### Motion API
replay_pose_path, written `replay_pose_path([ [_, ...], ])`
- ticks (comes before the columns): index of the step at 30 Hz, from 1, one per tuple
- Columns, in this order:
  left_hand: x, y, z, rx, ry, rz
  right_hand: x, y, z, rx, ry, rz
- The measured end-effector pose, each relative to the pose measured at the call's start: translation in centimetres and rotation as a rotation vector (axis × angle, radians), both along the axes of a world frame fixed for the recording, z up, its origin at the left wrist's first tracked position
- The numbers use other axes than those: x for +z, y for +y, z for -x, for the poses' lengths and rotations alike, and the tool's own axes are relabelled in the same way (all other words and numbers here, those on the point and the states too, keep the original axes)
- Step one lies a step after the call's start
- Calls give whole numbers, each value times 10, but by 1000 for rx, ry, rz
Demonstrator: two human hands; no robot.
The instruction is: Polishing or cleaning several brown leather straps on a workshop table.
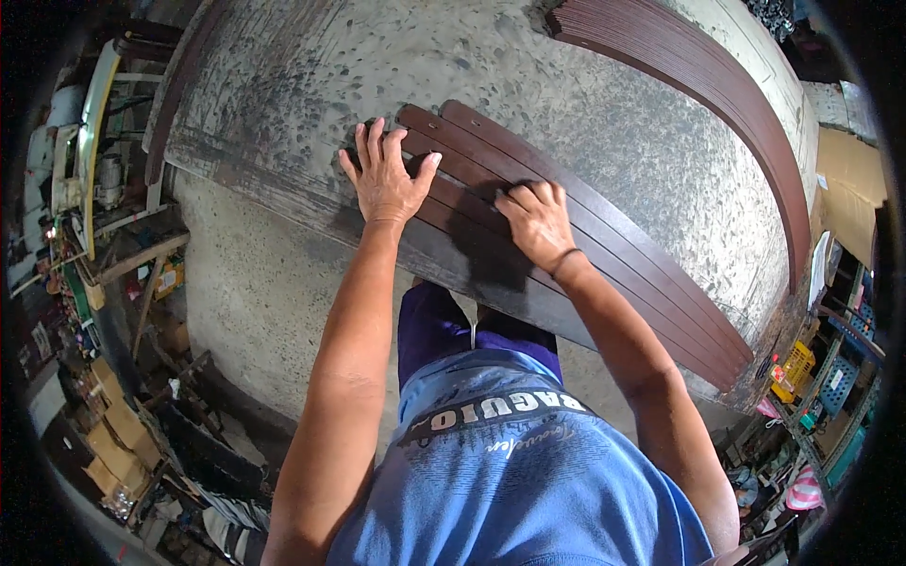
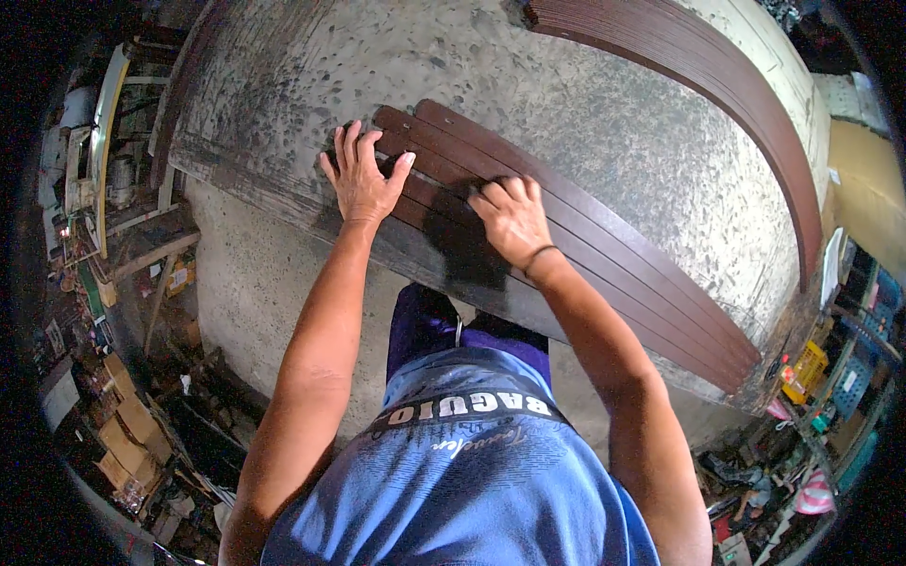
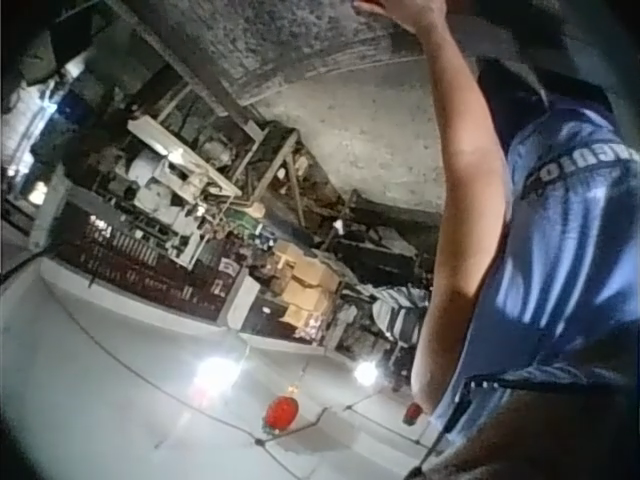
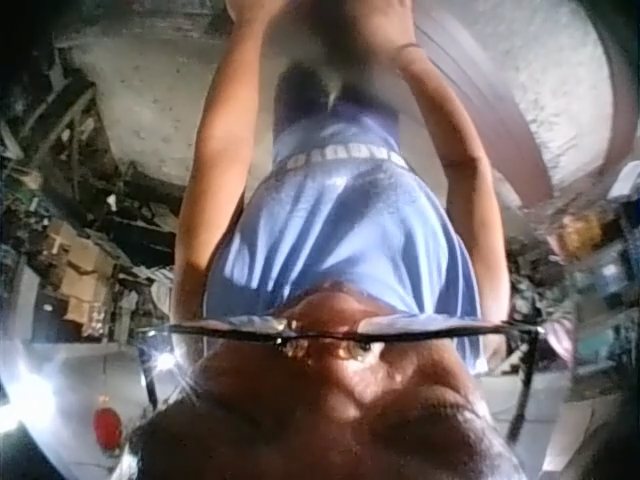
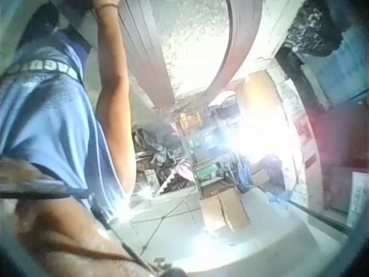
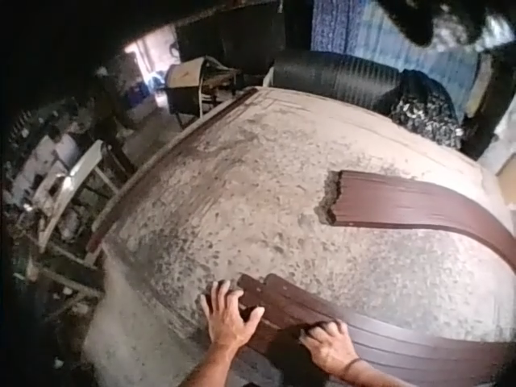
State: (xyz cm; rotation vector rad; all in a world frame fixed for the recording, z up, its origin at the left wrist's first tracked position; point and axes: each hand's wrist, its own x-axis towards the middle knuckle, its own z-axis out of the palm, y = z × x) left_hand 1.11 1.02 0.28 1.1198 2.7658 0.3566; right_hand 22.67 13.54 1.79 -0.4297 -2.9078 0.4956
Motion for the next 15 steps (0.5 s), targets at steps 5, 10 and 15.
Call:
replay_pose_path([
  [5, -1, 2, -1, -15, 12, -1, 6, -1, 18, 11, -44, -17],
  [10, -3, -1, 0, 2, 6, -13, 4, 2, -11, 1, 3, -54],
  [15, -1, 2, 0, -21, 5, -43, 7, -9, 27, -19, 12, -80],
])
